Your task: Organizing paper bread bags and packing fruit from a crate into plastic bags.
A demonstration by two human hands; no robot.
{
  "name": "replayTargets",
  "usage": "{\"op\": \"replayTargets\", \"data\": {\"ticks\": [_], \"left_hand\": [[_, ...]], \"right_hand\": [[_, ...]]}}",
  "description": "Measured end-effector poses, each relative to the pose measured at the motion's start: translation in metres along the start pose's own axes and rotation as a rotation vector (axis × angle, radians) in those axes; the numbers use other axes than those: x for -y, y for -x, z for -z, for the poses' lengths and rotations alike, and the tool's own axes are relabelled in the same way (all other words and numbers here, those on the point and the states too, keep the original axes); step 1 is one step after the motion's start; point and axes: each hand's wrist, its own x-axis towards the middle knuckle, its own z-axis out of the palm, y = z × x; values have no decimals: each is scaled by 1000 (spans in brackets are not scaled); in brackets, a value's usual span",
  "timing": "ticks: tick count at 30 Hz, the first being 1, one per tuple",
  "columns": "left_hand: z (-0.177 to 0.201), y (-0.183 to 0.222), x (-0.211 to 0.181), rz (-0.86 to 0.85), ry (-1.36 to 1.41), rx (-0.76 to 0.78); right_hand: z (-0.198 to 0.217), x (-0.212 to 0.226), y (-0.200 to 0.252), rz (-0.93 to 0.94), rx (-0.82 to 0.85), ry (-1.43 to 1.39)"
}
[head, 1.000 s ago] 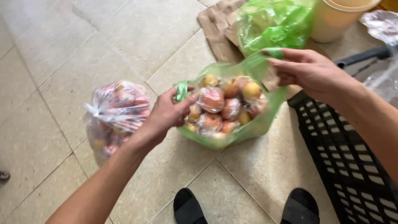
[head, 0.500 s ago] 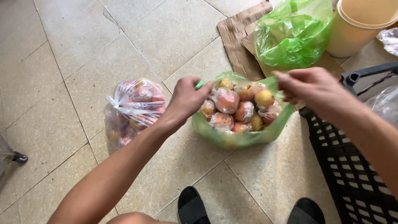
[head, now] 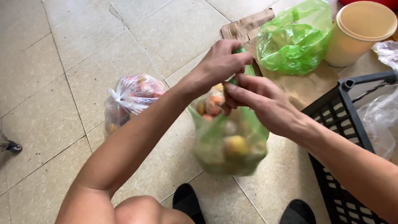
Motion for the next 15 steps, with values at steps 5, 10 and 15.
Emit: {"op": "replayTargets", "data": {"ticks": [5,10,15], "left_hand": [[-1,-3,35,68,149,191],[6,5,94,-794,-230,369],[26,48,64,282,221,664]], "right_hand": [[-15,-28,-22,93,63,-172],[-13,-44,-27,5,133,-20],[-16,-34,-41,-110,209,71]]}}
